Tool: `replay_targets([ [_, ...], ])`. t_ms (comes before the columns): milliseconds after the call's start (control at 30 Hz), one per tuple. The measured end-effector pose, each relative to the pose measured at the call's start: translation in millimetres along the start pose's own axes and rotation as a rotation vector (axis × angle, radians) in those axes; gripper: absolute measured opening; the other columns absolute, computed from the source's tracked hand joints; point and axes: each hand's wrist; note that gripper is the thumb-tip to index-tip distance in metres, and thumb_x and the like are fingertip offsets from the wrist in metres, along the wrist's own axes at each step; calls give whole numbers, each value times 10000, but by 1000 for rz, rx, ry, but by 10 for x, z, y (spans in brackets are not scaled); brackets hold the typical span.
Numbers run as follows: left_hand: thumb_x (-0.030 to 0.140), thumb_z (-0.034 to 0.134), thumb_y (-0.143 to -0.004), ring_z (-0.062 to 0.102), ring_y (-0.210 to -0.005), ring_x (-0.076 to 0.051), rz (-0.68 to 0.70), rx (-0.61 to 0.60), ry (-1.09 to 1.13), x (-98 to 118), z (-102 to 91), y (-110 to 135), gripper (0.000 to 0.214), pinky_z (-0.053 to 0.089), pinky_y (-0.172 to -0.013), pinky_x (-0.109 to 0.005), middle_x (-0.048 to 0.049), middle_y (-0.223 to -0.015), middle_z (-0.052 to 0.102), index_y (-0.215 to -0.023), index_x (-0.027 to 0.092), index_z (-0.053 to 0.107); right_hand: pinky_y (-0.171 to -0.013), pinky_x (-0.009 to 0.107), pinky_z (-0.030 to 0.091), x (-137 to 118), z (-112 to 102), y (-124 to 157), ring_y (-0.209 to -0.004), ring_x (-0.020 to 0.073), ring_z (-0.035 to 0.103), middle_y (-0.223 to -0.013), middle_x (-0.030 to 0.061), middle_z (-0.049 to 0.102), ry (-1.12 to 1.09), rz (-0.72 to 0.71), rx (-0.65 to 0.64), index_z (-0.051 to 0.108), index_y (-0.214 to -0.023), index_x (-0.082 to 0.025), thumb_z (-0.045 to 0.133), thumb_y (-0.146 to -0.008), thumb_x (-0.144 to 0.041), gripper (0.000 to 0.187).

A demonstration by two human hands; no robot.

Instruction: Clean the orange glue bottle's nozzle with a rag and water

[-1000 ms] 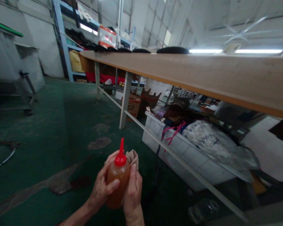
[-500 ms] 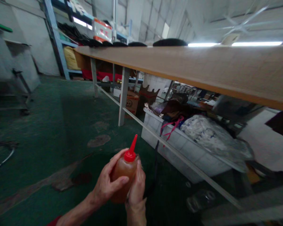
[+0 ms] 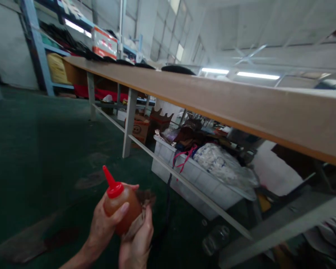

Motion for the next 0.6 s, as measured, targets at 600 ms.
replay_targets([
  [600,393,722,-617,608,-770,-165,122,147,114,656,936,-716,485,478,-740,-278,16,-864,601,-1011,209,507,-465,275,466,-1198,-95,202,-460,169,584,-541,62,645,788,-358,-119,656,-719,-153,424,-723,-706,600],
])
Point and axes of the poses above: each hand's wrist, its own y-axis away from the middle knuckle, its own z-axis out of the palm, x = y × z
